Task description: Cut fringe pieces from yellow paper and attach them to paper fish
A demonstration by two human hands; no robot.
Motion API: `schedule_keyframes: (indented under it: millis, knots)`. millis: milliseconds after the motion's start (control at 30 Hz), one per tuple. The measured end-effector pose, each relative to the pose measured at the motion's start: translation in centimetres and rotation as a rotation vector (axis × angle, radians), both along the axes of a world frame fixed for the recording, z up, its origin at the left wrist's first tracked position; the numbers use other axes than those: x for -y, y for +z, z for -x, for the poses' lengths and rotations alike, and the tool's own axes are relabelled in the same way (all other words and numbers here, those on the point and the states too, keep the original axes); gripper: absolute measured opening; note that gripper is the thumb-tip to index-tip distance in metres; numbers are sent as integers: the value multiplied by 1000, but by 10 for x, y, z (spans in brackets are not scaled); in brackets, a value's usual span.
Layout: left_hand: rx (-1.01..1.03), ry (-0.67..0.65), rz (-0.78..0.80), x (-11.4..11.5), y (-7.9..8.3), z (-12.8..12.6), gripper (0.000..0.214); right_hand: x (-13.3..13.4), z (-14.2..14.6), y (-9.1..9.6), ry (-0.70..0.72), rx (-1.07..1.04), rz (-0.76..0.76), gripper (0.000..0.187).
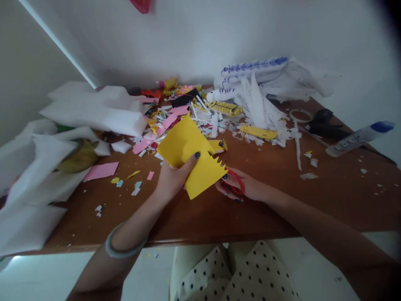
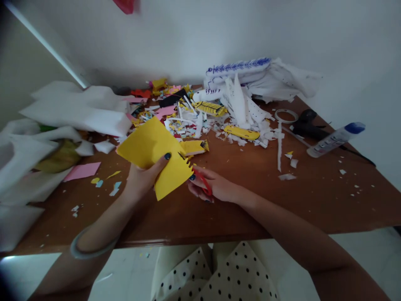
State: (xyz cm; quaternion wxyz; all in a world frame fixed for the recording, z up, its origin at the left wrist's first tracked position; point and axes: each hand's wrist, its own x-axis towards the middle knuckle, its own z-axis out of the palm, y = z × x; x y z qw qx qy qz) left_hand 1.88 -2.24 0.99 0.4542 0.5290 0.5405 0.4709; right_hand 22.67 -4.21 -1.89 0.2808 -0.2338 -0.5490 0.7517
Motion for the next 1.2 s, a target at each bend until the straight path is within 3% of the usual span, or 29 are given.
schedule_keyframes:
  millis: [300, 700, 800, 933, 1033, 1200]
  knots:
    - [41, 80, -123, 13, -6, -11, 49, 11, 12, -4, -106, -12, -34, 32]
    - [-62, 84, -255, 14, -14, -8, 40, 11, 13, -9, -95, -39, -31, 29]
    - [-116, 23, -234, 19, -16, -8, 34, 13, 16, -12, -156, -49, -39, 32]
    - [-137, -143, -200, 23, -17, -9, 40, 12, 16, -10, -235, -40, -55, 36]
    - [-54, -117, -234, 13, -12, -3, 39, 4, 9, -7, -273, -34, -70, 36]
    - [112, -68, -230, -23, 4, 27, 36, -11, -6, -8, -261, 95, -160, 28]
